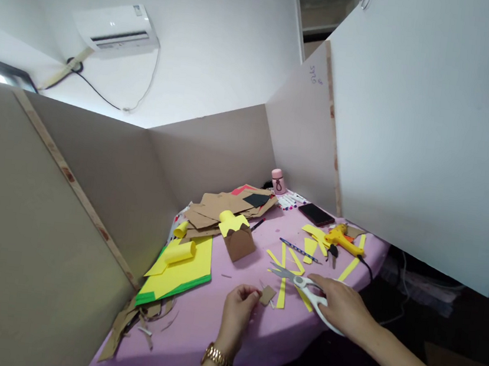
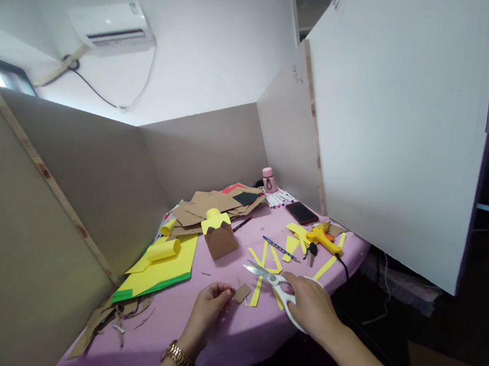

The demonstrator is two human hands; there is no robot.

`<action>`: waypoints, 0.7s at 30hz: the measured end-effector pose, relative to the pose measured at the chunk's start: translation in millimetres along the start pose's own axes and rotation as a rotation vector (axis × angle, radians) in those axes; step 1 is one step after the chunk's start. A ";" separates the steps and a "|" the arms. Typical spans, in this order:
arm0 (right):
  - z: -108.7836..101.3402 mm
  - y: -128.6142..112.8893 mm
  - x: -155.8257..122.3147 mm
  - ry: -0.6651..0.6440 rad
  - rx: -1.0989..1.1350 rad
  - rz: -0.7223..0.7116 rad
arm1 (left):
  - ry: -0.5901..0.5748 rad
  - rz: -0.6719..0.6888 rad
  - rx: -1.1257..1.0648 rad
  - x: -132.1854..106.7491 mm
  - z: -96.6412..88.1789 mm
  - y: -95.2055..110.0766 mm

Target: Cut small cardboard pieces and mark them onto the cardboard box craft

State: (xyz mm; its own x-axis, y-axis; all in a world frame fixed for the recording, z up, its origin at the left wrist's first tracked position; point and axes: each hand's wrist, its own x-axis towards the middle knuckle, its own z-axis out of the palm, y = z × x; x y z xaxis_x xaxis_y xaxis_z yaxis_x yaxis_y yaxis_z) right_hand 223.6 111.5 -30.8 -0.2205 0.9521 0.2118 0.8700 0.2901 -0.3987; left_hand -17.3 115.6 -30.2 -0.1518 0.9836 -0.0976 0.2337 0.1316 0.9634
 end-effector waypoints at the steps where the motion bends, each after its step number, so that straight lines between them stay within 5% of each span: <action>1: -0.1 1.9 2.8 0.006 -0.019 0.000 | 0.014 0.003 0.009 1.5 0.6 -1.1; 6: -1.2 10.8 24.6 -0.013 -0.104 -0.047 | 0.076 0.030 0.006 7.9 -9.0 0.2; 14: -9.3 14.9 37.2 -0.064 -0.153 -0.188 | 0.168 0.104 -0.085 42.2 -52.9 16.9; 21: -18.7 -0.8 84.9 -0.021 0.077 -0.234 | 0.253 0.083 -0.263 88.7 -83.8 26.2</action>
State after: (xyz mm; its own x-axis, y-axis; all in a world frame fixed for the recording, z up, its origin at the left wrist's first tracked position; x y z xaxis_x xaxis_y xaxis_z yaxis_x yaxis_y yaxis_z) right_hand 212.5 190.3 4.2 -0.4216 0.8599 0.2877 0.7582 0.5084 -0.4082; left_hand -105.1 195.9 7.3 -0.3829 0.9236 0.0167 0.0050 -0.0160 0.9999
